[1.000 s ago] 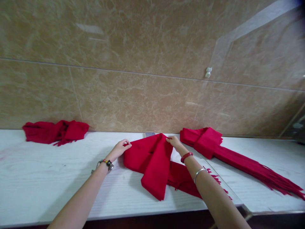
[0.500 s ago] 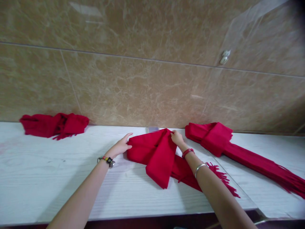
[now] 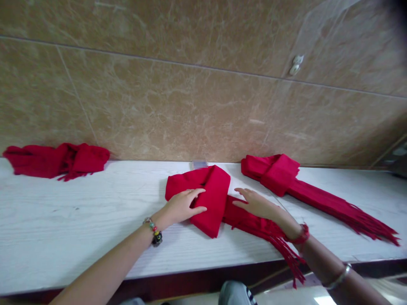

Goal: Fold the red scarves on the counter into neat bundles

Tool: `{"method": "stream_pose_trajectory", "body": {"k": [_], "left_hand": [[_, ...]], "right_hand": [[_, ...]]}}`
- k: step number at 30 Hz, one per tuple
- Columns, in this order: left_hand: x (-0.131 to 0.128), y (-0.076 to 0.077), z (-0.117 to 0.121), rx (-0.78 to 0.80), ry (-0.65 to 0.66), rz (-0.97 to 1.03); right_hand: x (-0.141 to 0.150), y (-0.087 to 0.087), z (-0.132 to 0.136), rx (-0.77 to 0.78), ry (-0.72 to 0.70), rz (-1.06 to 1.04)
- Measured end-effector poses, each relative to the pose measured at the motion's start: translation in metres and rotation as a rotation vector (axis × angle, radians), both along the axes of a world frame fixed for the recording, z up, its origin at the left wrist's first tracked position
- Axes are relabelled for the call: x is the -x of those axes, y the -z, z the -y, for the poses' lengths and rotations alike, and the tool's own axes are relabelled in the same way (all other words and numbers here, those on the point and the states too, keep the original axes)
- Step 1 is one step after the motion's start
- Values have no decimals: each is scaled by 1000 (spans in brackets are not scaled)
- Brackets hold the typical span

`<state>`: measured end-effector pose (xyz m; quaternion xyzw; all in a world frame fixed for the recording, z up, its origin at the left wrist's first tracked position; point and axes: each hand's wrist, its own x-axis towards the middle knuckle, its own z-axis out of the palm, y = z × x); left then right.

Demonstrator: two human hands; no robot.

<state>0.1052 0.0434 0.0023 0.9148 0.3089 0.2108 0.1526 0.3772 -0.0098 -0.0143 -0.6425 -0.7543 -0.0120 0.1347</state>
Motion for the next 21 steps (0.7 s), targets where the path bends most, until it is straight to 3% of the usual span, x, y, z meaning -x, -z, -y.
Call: {"method": "stream_pose_trajectory", "body": {"k": [2,5,9,13,17,21], "left_hand": [[-3,5,-4,-80,8,28],[-2,12,-22,-120,13,86],[6,16,-37,-108,70,-56],[11,13,-29,-87,123,-241],[11,6,-16,-43,55,-239],[11,7,-15,-68,15,-212]], "right_hand": [[8,6,23,-61,-21,36],[26,10,44,-121,-162,85],[35,14,51,-153,-221,202],[30,4,50,-225,-315,348],[33,-18,63,-326,-391,375],[32,-12,82,-285,-489,390]]}}
